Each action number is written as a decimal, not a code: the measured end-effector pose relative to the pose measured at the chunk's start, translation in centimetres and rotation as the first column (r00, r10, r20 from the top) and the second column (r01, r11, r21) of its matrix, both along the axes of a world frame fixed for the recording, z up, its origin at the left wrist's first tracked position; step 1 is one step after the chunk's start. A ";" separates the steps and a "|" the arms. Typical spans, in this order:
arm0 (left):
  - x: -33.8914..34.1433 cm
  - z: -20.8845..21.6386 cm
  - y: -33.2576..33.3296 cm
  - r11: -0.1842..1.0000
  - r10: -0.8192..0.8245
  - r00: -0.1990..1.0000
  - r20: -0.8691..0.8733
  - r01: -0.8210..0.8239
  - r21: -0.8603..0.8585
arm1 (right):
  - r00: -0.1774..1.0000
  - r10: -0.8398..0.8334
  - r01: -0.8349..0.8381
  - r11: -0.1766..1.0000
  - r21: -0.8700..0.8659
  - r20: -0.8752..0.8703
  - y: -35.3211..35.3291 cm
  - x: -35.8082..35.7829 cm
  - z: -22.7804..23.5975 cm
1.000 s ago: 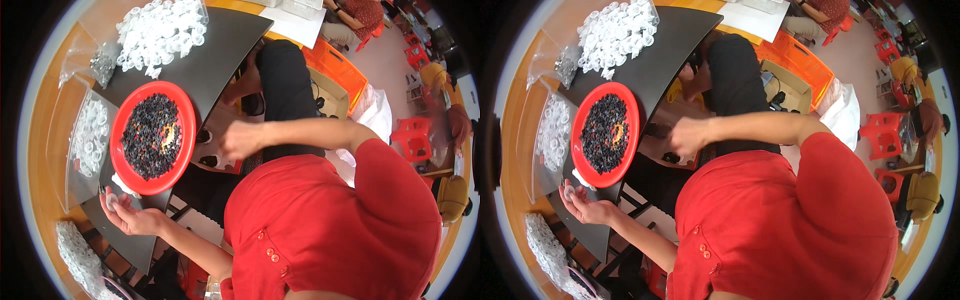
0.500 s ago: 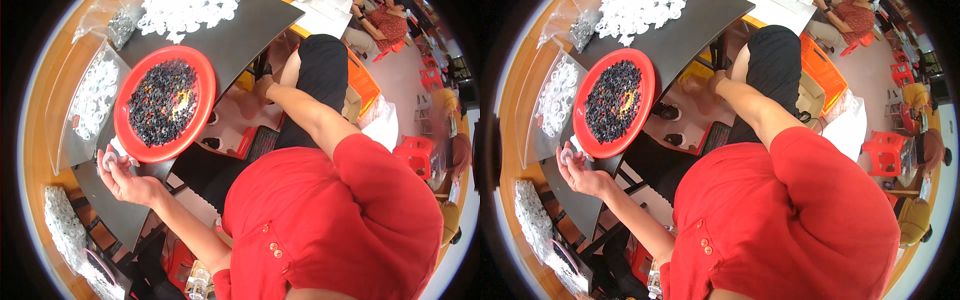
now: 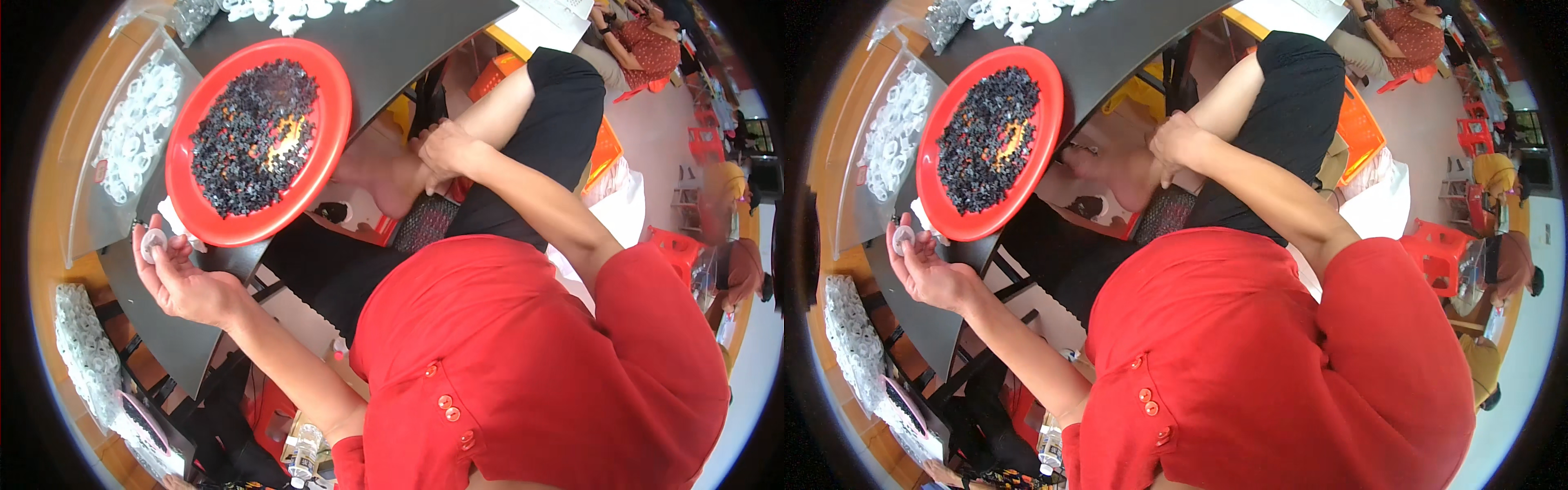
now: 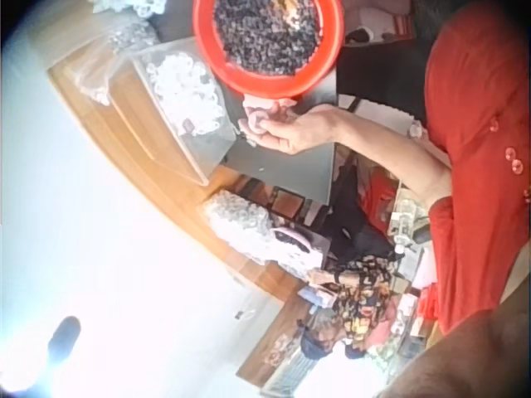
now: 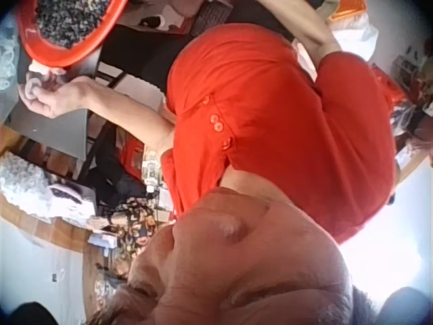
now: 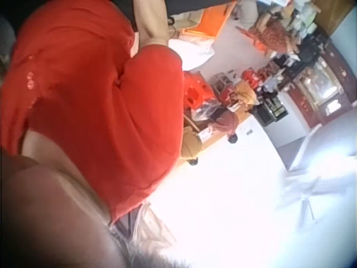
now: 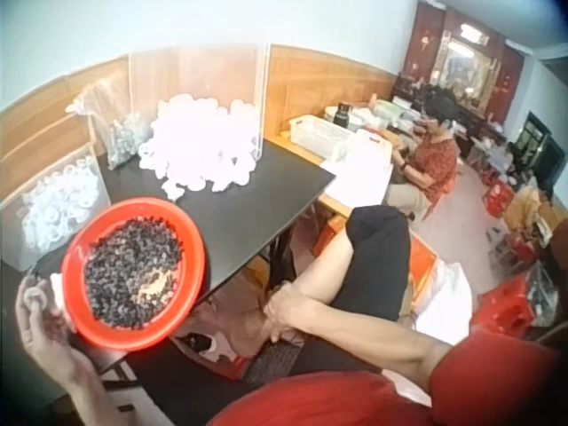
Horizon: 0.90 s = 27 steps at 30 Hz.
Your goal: Sorting small components into a container for shoe manufacturing.
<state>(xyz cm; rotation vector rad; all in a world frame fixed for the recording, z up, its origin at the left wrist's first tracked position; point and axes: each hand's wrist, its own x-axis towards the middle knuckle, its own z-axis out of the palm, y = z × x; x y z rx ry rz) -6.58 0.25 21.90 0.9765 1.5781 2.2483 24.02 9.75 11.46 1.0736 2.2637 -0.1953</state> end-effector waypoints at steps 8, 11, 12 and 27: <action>-0.2 -0.3 0.2 0.999 -0.043 0.999 0.003 0.043 -0.028 | 0.999 -0.018 0.018 1.000 -0.011 -0.030 -0.7 2.3 -2.4; -0.2 -0.2 0.2 0.998 -0.033 0.999 0.005 0.033 -0.047 | 1.000 0.021 -0.021 0.999 -0.028 -0.003 -0.5 1.6 -1.7; -0.3 -0.2 0.3 0.999 -0.028 1.000 0.005 0.028 -0.038 | 0.998 0.057 -0.057 0.998 -0.023 0.013 -0.4 1.4 -1.6; -0.5 -0.4 0.2 0.999 -0.034 0.999 0.014 0.034 -0.038 | 0.995 -0.045 0.047 0.999 0.014 -0.093 0.1 1.9 -3.9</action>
